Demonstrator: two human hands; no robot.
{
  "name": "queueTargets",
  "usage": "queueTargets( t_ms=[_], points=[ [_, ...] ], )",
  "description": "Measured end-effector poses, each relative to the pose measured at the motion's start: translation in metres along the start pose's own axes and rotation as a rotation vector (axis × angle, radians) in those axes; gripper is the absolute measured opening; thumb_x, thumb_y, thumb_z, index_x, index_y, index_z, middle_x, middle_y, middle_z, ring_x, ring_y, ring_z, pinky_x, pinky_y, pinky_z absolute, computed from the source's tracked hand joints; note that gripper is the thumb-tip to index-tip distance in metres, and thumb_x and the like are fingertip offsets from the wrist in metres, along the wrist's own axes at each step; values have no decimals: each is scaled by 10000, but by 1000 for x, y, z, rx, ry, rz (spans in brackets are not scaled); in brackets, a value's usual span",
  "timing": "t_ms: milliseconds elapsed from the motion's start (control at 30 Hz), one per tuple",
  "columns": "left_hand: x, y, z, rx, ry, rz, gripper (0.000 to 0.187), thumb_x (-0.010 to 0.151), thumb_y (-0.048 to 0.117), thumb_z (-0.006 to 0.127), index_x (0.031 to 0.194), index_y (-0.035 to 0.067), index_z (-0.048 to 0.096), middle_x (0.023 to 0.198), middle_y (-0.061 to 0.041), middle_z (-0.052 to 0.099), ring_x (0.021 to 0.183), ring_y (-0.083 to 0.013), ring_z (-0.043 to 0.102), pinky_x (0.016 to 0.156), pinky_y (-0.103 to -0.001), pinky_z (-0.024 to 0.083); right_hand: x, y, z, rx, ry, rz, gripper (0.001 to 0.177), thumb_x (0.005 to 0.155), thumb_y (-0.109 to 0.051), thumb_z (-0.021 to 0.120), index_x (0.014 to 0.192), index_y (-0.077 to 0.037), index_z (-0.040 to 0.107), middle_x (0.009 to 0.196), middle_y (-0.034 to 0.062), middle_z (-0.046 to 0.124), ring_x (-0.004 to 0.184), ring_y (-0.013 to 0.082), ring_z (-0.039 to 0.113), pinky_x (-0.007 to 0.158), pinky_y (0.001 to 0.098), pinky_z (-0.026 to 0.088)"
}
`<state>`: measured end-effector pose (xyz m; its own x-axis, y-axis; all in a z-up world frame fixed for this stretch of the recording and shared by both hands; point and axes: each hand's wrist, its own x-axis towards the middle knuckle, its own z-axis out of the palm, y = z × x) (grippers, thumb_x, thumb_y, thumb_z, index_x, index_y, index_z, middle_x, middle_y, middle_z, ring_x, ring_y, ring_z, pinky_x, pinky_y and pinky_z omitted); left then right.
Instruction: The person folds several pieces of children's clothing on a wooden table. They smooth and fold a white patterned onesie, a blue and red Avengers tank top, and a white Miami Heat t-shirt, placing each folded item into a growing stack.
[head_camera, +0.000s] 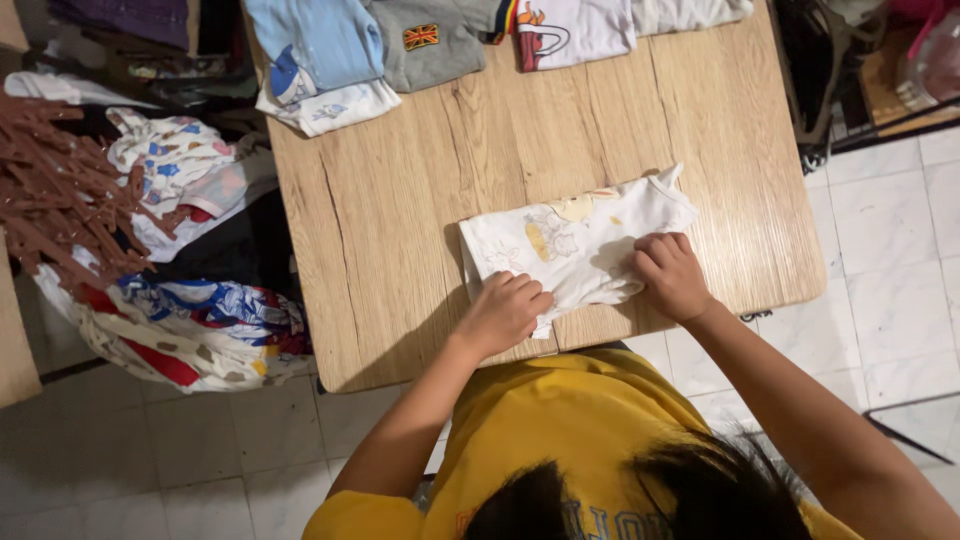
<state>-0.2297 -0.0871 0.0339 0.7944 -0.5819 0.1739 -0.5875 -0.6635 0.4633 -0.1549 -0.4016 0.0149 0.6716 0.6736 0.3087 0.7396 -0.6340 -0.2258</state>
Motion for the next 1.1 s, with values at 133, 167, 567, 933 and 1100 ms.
queueTargets(
  t_ms=[133,167,567,933,1100],
  points=[
    [-1,-6,-2,-53,3,28,256,739,152,755,973,123,657,910,-34,617,956,-221,612,860,-370,447,-10,-6,-2,-73,2,-53,377,744,-131,693,1112,-64,653,1164,125,629,1078,327,597,923,445,446],
    [0,-6,-2,-56,1,41,264,738,163,759,978,120,658,912,-37,617,957,-222,611,858,-372,446,-13,-6,-2,-76,-25,-47,377,749,-128,690,1118,-61,647,1177,124,629,1088,326,597,935,443,452],
    [13,-14,-25,-313,-292,-14,218,790,255,759,900,105,645,872,-49,673,925,-240,658,864,-401,471,-8,-40,-18,11,-170,262,441,711,-33,667,1147,-31,607,1162,125,608,1096,327,586,958,426,486],
    [90,-64,0,-286,79,-408,458,809,343,812,1143,92,624,1134,-120,675,1164,-311,591,1027,-436,417,-5,-97,6,1004,693,1594,244,901,-102,622,1063,-115,441,974,98,538,794,171,551,666,342,492],
    [122,-73,20,-252,-169,-553,679,675,495,897,1152,86,639,1107,-110,720,1117,-286,645,1019,-468,390,8,-97,16,1180,511,1751,288,926,-159,715,1081,51,593,949,129,643,741,195,611,613,333,507]
  ],
)
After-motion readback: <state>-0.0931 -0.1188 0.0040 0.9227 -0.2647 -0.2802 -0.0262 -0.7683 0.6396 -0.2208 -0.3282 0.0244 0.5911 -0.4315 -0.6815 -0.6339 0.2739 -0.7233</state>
